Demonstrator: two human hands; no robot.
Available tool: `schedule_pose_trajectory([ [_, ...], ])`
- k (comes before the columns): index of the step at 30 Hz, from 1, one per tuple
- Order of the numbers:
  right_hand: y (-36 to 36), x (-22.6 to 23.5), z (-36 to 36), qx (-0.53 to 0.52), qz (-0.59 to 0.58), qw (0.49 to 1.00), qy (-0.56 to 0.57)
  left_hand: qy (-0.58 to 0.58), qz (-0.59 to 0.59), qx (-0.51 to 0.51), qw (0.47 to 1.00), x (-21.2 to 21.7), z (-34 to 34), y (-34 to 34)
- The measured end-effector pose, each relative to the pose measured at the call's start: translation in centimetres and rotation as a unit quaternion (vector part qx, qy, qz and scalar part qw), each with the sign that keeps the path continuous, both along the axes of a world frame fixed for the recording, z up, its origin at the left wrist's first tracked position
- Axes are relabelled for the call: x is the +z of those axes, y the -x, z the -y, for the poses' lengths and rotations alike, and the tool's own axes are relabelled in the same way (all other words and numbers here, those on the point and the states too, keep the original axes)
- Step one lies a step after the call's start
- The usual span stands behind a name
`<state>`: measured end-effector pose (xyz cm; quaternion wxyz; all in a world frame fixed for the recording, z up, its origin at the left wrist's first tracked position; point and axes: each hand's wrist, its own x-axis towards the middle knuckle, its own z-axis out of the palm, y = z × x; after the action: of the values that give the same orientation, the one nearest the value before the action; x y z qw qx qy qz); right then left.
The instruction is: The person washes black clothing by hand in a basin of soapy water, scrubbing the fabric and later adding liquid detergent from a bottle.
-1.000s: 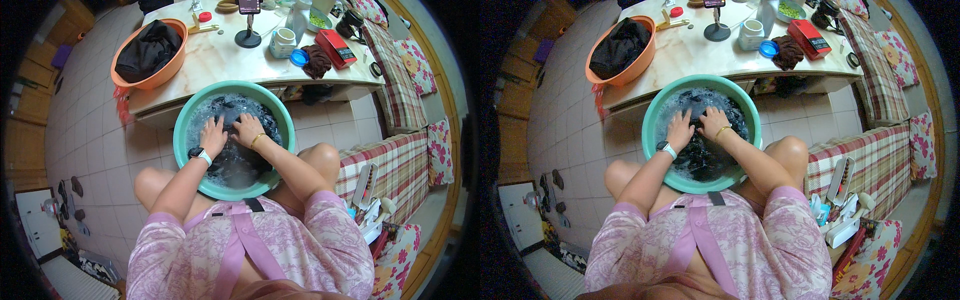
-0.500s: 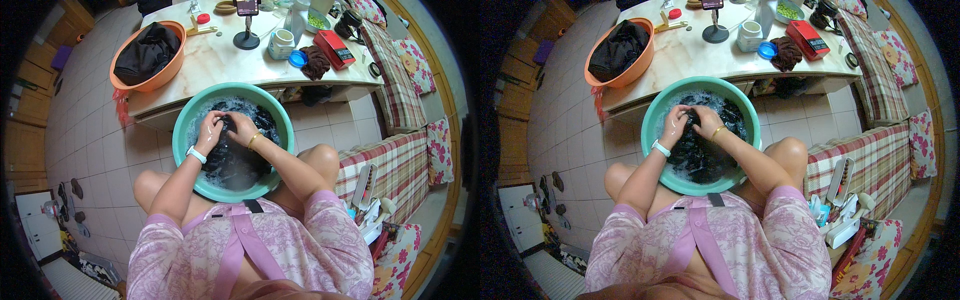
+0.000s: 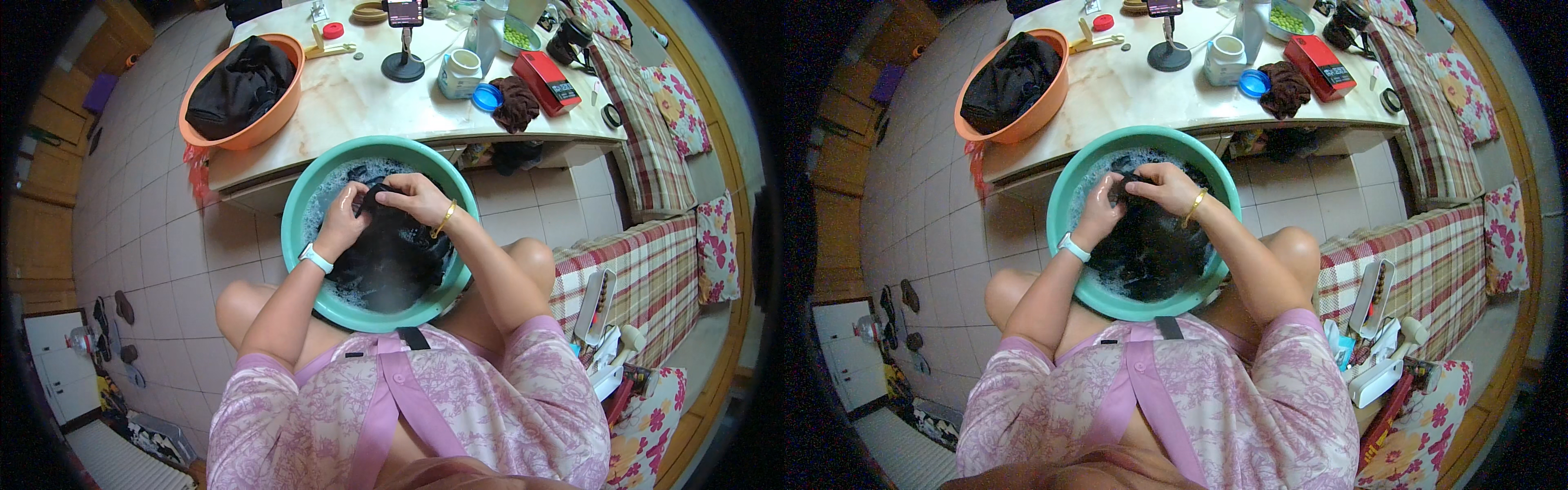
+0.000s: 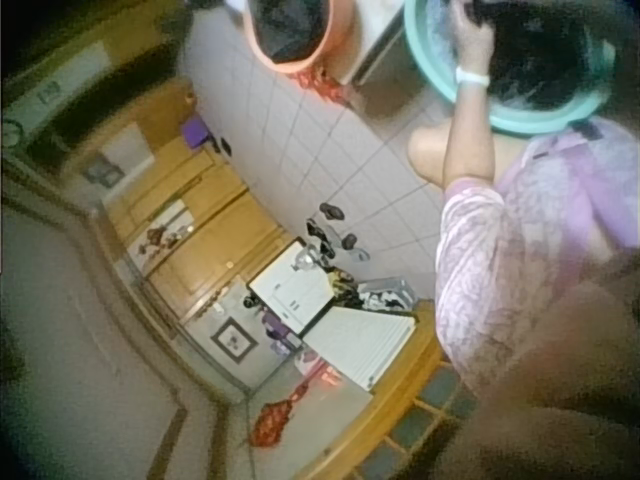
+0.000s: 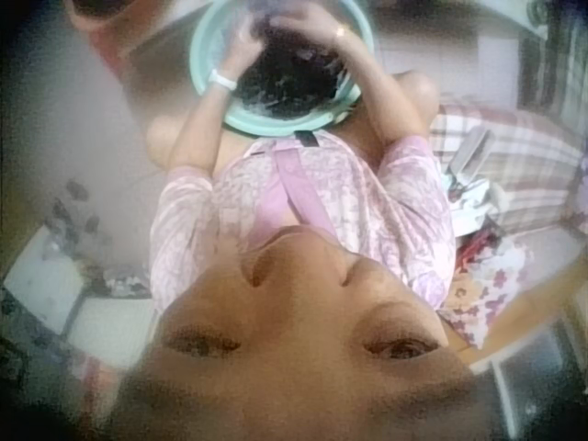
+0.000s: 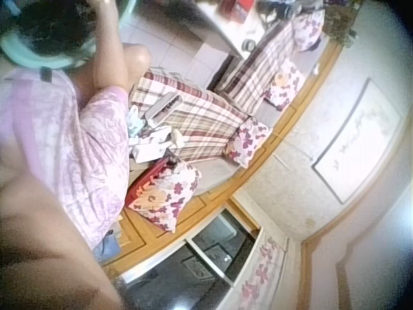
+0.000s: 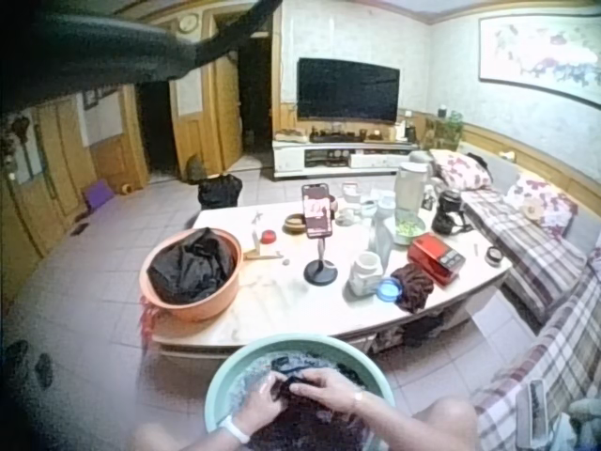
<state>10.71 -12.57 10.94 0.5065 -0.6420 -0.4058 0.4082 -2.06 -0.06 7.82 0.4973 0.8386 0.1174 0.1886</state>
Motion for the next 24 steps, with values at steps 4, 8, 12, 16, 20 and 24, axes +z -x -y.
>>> schedule_pose_trajectory([
  [4,0.6,1.8,0.7,0.006,-0.151,0.985,-0.086,-0.018,-0.082,-0.069,0.994,-1.8,-1.1,0.6],
  [8,-0.1,2.3,1.6,-0.027,-0.255,0.959,-0.123,-0.086,-0.253,-0.108,0.958,-1.5,-2.0,1.1],
  [12,-0.4,3.2,2.1,-0.04,-0.336,0.934,-0.116,-0.135,-0.291,-0.169,0.932,-0.9,-2.4,1.3],
  [16,-0.5,4.0,1.9,-0.09,-0.284,0.954,-0.044,-0.081,-0.199,-0.143,0.966,0.4,-2.8,1.9],
  [20,-1.3,1.9,1.2,-0.03,-0.162,0.985,0.055,-0.002,-0.162,-0.147,0.976,5.0,-2.9,2.2],
  [24,-1.1,0.1,0.6,0.036,-0.018,0.998,0.038,0.104,-0.065,-0.144,0.982,5.3,-3.8,2.7],
])
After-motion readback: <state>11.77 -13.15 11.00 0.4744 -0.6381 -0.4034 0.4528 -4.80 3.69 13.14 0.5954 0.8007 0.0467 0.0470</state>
